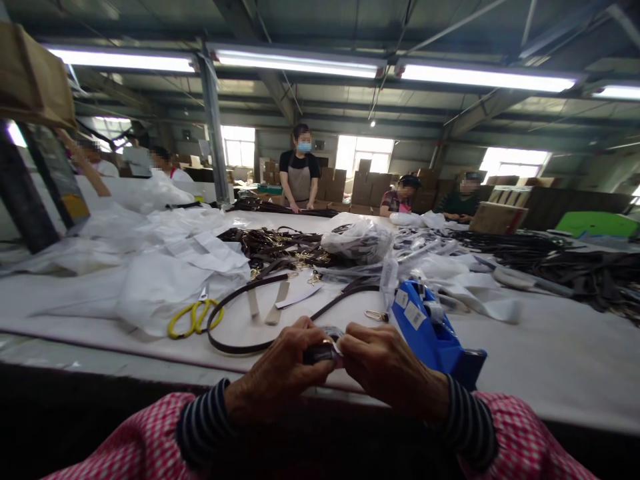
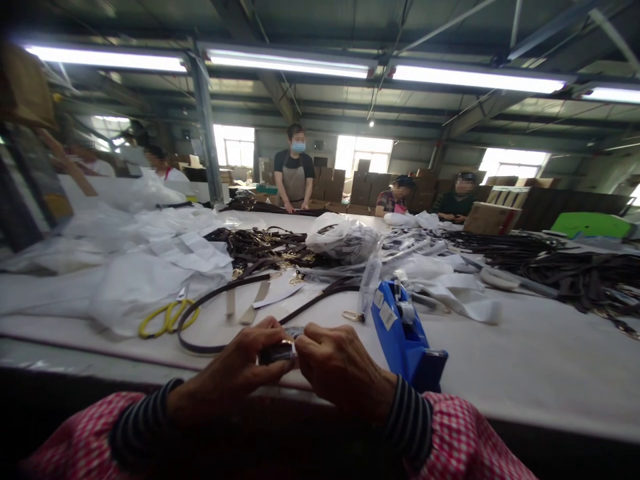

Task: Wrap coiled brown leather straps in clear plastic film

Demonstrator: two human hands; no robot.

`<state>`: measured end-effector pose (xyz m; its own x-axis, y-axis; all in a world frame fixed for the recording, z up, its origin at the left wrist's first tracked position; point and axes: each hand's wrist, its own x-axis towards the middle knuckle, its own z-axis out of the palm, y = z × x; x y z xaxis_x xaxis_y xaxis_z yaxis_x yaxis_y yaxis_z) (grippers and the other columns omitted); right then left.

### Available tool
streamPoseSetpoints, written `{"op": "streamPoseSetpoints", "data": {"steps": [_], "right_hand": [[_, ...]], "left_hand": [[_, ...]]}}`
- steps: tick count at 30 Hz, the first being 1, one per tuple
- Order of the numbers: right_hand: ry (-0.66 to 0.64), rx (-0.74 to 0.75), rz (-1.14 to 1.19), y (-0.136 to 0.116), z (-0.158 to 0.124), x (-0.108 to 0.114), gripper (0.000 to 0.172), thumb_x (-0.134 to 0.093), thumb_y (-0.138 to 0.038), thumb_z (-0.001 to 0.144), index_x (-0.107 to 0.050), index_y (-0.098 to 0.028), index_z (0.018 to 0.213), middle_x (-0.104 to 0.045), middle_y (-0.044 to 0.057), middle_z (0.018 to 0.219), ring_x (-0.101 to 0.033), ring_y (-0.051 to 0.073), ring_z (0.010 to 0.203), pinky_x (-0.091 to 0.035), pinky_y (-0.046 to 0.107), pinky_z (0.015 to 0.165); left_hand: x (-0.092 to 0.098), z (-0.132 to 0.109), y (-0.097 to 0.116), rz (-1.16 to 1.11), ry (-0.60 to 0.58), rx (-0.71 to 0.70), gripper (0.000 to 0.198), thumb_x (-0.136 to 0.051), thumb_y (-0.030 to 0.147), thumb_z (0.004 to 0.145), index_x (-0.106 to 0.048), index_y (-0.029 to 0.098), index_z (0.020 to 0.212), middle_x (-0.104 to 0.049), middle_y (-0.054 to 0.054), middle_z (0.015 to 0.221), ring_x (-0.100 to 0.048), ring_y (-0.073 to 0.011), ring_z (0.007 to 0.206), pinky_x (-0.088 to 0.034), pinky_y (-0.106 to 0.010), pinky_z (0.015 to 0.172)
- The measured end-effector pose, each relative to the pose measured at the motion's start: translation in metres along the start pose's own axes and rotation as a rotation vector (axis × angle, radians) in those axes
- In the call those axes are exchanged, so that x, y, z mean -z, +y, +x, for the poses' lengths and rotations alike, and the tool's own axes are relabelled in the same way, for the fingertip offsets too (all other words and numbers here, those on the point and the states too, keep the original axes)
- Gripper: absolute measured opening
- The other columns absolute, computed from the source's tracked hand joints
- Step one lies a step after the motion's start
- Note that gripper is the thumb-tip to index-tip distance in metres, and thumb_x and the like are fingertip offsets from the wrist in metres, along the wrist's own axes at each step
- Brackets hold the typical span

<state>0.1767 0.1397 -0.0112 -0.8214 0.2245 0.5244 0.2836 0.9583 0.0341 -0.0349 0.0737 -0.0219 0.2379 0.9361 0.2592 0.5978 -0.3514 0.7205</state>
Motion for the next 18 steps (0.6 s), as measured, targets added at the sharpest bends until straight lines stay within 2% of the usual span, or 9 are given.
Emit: {"op": "streamPoseSetpoints", "data": {"steps": [3, 5, 7, 9, 11, 15, 18], "right_hand": [[-0.125, -0.046, 0.047, -0.008, 0.006, 0.010, 0.014, -0.057, -0.007, 0.090, -0.061, -0.018, 0.083, -0.063, 0.000, 0.080, -0.052, 0.012, 0.059, -0.030, 0.029, 0.056], [-0.151, -0.051, 0.000, -0.013, 0.008, 0.011, 0.016, -0.055, -0.004, 0.087, -0.062, -0.018, 0.085, -0.064, 0.001, 0.082, -0.051, 0.012, 0.058, -0.030, 0.030, 0.054], [-0.114, -0.045, -0.066, -0.018, 0.008, 0.007, 0.021, -0.051, -0.001, 0.087, -0.064, -0.017, 0.092, -0.065, 0.003, 0.084, -0.053, 0.015, 0.059, -0.031, 0.032, 0.054], [-0.044, -0.028, -0.114, -0.023, 0.006, 0.000, 0.032, -0.047, 0.002, 0.087, -0.065, -0.013, 0.109, -0.066, 0.005, 0.089, -0.058, 0.018, 0.066, -0.036, 0.033, 0.056], [0.031, -0.010, -0.153, -0.028, 0.002, -0.010, 0.043, -0.044, 0.004, 0.088, -0.058, -0.007, 0.128, -0.068, 0.008, 0.094, -0.063, 0.020, 0.074, -0.042, 0.033, 0.061], [0.102, -0.016, -0.198, -0.034, -0.009, -0.029, 0.051, -0.043, 0.002, 0.095, -0.046, -0.004, 0.146, -0.068, 0.012, 0.103, -0.065, 0.023, 0.085, -0.050, 0.035, 0.067], [0.174, -0.006, -0.143, -0.035, -0.011, -0.039, 0.052, -0.041, 0.000, 0.099, -0.042, -0.003, 0.150, -0.068, 0.013, 0.102, -0.065, 0.023, 0.085, -0.054, 0.035, 0.068]], "left_hand": [[0.002, -0.004, 0.005, -0.038, 0.038, 0.055, 0.021, -0.069, 0.036, 0.088, -0.069, 0.019, 0.076, -0.057, 0.001, 0.082, -0.055, -0.0185, 0.086, -0.038, -0.031, 0.076], [0.003, -0.004, 0.004, -0.058, 0.074, 0.106, 0.022, -0.070, 0.036, 0.085, -0.068, 0.018, 0.072, -0.057, 0.000, 0.081, -0.055, -0.0180, 0.082, -0.038, -0.031, 0.074], [0.004, -0.003, 0.003, -0.158, 0.105, 0.174, 0.022, -0.070, 0.036, 0.081, -0.066, 0.017, 0.070, -0.057, 0.001, 0.076, -0.053, -0.0164, 0.074, -0.038, -0.031, 0.068], [0.006, -0.002, 0.002, -0.337, 0.133, 0.251, 0.020, -0.071, 0.035, 0.075, -0.066, 0.016, 0.070, -0.057, 0.001, 0.070, -0.050, -0.0151, 0.067, -0.039, -0.029, 0.062], [0.009, -0.002, 0.001, -0.514, 0.131, 0.316, 0.020, -0.074, 0.033, 0.070, -0.070, 0.015, 0.075, -0.061, 0.001, 0.068, -0.053, -0.0155, 0.067, -0.041, -0.027, 0.058], [0.016, -0.010, -0.001, -0.719, 0.111, 0.436, 0.024, -0.074, 0.029, 0.068, -0.074, 0.014, 0.087, -0.069, -0.003, 0.074, -0.063, -0.0193, 0.074, -0.048, -0.028, 0.063], [0.021, -0.015, 0.002, -0.778, 0.139, 0.462, 0.018, -0.070, 0.031, 0.073, -0.071, 0.016, 0.084, -0.069, -0.002, 0.078, -0.065, -0.0200, 0.077, -0.050, -0.030, 0.068]]}}
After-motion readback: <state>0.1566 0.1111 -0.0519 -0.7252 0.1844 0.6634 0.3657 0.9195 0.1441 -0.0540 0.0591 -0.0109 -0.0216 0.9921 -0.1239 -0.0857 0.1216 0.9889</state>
